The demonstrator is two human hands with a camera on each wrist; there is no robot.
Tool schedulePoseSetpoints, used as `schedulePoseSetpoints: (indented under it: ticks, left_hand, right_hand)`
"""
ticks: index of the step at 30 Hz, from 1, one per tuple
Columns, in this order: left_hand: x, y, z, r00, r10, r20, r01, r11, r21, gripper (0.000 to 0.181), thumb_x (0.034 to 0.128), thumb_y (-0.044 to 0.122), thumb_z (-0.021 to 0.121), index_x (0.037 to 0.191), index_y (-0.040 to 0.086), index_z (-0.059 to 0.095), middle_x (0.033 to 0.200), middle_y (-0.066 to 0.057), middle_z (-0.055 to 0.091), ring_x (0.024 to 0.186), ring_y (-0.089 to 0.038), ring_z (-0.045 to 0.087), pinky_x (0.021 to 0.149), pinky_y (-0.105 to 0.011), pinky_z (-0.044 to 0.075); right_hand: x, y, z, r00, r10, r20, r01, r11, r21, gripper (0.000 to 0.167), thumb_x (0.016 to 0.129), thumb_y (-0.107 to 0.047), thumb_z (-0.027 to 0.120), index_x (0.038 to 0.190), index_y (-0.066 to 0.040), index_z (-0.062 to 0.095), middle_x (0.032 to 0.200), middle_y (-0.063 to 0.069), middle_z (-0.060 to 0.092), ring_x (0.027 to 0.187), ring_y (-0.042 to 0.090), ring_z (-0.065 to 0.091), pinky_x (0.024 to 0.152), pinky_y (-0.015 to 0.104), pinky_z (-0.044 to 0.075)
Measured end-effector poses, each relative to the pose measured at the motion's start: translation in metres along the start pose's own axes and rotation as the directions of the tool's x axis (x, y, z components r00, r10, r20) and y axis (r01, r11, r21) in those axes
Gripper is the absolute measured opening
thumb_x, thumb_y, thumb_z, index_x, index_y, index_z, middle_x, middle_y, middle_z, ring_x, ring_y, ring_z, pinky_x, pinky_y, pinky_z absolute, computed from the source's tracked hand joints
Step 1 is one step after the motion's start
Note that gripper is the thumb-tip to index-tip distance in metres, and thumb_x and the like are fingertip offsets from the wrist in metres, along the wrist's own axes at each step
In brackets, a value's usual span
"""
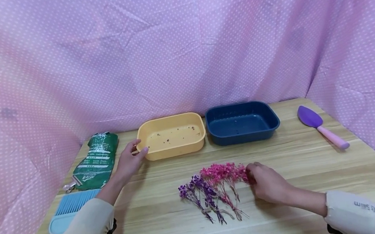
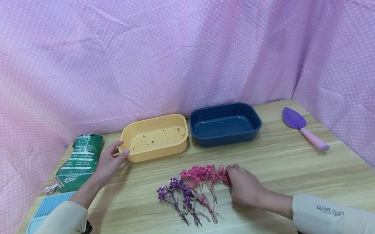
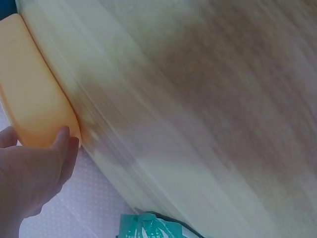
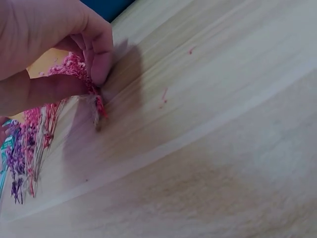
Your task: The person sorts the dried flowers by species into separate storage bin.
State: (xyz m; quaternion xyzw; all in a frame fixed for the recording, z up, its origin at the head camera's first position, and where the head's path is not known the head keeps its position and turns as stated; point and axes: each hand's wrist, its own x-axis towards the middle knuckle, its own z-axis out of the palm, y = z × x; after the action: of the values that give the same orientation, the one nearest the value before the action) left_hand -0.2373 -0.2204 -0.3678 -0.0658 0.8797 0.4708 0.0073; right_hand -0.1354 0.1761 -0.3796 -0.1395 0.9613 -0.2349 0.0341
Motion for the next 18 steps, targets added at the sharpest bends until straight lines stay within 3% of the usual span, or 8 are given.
schedulePoseSetpoints:
  ticks: [6, 12, 18]
  left_hand:
    - [-0.002, 0.001, -0.002, 1.0, -0.01, 0.026, 0.009, 1.0, 0.018, 0.06, 0.0984, 0.032, 0.055, 0.148, 0.008, 0.031, 0.145, -0.021, 0.036, 0.125, -0.035, 0.045, 0.101, -0.043, 0.046]
    - [-0.003, 0.002, -0.004, 0.999, -0.009, 0.037, 0.008, 1.0, 0.025, 0.062, 0.098, 0.035, 0.055, 0.148, 0.009, 0.03, 0.144, -0.021, 0.036, 0.124, -0.035, 0.046, 0.1, -0.042, 0.047]
    - [-0.003, 0.002, -0.004, 0.999, -0.015, 0.051, 0.014, 1.0, 0.022, 0.063, 0.0981, 0.035, 0.055, 0.149, 0.009, 0.029, 0.144, -0.021, 0.036, 0.122, -0.034, 0.048, 0.099, -0.041, 0.048]
  right_hand:
    - [0.001, 0.007, -0.006, 0.999, 0.047, 0.013, -0.048, 0.997, 0.058, 0.039, 0.063, 0.018, 0.059, 0.096, -0.002, 0.059, 0.082, 0.004, 0.054, 0.072, 0.018, 0.051, 0.06, 0.033, 0.048]
    - [-0.002, 0.011, -0.008, 1.0, -0.015, 0.026, 0.016, 0.999, -0.038, 0.032, 0.067, 0.013, 0.063, 0.087, -0.011, 0.056, 0.075, -0.001, 0.054, 0.066, 0.014, 0.049, 0.054, 0.03, 0.043]
    - [-0.003, 0.013, -0.013, 0.998, -0.025, 0.056, 0.026, 1.0, -0.003, 0.029, 0.069, 0.013, 0.065, 0.089, -0.007, 0.061, 0.071, -0.002, 0.056, 0.064, 0.013, 0.051, 0.055, 0.029, 0.046]
